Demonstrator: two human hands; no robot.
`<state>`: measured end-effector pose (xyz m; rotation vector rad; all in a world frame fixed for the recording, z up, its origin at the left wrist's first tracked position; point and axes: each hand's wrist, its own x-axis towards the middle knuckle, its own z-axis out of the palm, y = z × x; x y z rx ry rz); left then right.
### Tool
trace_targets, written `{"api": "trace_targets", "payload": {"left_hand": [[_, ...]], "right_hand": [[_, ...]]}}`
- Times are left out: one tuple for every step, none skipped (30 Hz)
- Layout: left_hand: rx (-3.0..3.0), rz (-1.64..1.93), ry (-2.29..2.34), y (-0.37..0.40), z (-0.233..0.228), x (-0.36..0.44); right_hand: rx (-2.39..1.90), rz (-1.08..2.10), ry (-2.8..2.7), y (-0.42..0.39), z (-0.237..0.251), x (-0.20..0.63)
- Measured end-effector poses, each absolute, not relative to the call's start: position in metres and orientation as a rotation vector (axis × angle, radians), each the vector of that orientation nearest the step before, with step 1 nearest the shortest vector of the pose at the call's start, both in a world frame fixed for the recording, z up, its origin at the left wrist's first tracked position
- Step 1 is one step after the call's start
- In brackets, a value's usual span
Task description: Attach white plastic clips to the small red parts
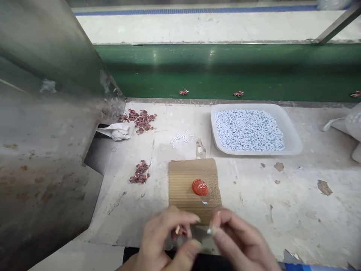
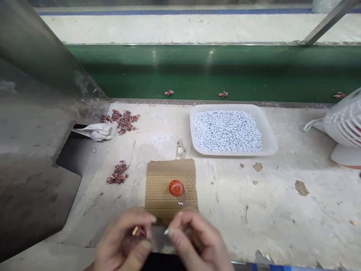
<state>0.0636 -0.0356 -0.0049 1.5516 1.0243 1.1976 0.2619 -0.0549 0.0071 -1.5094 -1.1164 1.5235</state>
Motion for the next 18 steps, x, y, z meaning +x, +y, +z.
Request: {"api": "trace_targets", "payload": {"left_hand": [[1.502,1.175,1.113,-0.035,-0.004,0.058],[1.455,1.139,1.201,-0.034,-0.004,0.053],[1.420,1.096,1.271,-0.032,-0.003,0.046],[1.399,1.053,1.315,-0.031,-0.003,0.040],[1.381,1.013,1.349,-0.028,-0.003,0.034],[1.364,0.983,1.372,-0.026,-0.004,0.029],[1.346,0.964,1.394,-0.023,-0.004,0.025],[1.332,0.960,1.412,-0.021,-0.003,0.021],[1.321,0.961,1.424,-0.018,-0.003,0.019],[1.316,0.967,1.428,-0.016,-0.002,0.017],[1.316,0.983,1.430,-0.014,-0.001,0.016],[1.323,1.002,1.430,-0.012,-0.001,0.015],[1.335,1.019,1.429,-0.011,0.000,0.014],[1.350,1.035,1.424,-0.009,0.001,0.013],[1.366,1.042,1.416,-0.008,0.001,0.013],[1.386,1.043,1.398,-0.007,0.002,0.013],[1.400,1.042,1.375,-0.007,0.002,0.013],[1.407,1.044,1.348,-0.006,0.003,0.014]], "right_hand": [[-1.558,1.369,-1.281,-0.047,0.006,0.270],[-1.599,1.215,-1.438,-0.038,0.005,0.279],[-1.627,1.081,-1.575,-0.030,0.003,0.287],[-1.646,0.976,-1.690,-0.023,0.003,0.293],[-1.655,0.907,-1.788,-0.016,0.002,0.297],[-1.656,0.857,-1.881,-0.011,0.003,0.300],[-1.649,0.813,-1.976,-0.007,0.004,0.301],[-1.641,0.779,-2.057,-0.004,0.005,0.301],[-1.627,0.739,-2.127,-0.002,0.008,0.300],[-1.612,0.692,-2.191,-0.001,0.010,0.298],[-1.593,0.644,-2.241,-0.002,0.013,0.297],[-1.567,0.598,-2.284,-0.003,0.015,0.295],[-1.535,0.563,-2.329,-0.006,0.017,0.295],[-1.501,0.541,-2.367,-0.010,0.017,0.294],[-1.472,0.542,-2.401,-0.014,0.016,0.295],[-1.455,0.550,-2.428,-0.020,0.013,0.295],[-1.445,0.546,-2.459,-0.025,0.008,0.296],[-1.441,0.516,-2.488,-0.031,0.003,0.297]]}}
